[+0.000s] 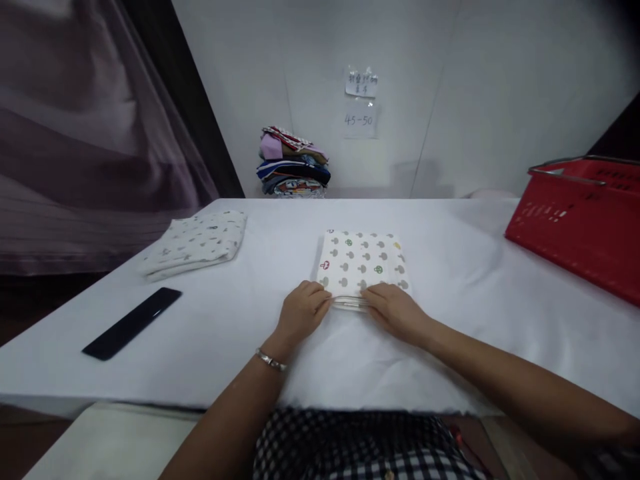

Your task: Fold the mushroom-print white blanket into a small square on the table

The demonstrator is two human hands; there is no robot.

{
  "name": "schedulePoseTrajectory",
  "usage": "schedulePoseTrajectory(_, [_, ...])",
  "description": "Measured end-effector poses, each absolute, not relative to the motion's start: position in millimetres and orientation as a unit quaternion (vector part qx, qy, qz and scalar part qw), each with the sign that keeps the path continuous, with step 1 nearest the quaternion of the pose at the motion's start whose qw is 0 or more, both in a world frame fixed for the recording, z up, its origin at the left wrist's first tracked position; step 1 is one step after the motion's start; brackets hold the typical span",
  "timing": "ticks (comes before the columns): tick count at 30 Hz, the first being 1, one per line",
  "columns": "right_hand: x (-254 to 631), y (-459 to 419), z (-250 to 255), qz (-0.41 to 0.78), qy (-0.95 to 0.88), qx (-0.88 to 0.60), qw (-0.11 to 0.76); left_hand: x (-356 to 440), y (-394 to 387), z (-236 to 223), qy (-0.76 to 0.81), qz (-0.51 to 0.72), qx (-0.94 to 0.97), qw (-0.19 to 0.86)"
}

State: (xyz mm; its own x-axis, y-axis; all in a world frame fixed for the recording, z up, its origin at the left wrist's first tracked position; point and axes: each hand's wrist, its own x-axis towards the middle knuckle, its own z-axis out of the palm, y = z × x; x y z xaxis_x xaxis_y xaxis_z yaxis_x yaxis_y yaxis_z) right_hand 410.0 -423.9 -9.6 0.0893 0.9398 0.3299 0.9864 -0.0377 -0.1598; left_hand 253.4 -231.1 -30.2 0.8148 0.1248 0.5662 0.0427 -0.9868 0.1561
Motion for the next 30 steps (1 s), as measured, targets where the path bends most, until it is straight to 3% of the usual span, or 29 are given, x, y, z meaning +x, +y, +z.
schedulePoseTrajectory(7, [447,-492,-19,-0.11,-0.553,-0.775,0.285,255,-232,-29,0.046,0.308,0.947,0.08])
schedulePoseTrajectory(15, [442,-491,-13,0.214,-0.312,-0.815,0.439,257,-235,-24,0.029,0.307,0.947,0.091])
schedulePoseTrajectory(25, [438,-470,-3,0.285,-0.265,-0.803,0.451,255,-234,-25,0.028,0.279,0.951,0.131])
schedulePoseTrajectory(30, [439,-473,-18,0.244,-0.285,-0.783,0.497,253,-236,-24,0.045,0.274,0.949,0.147])
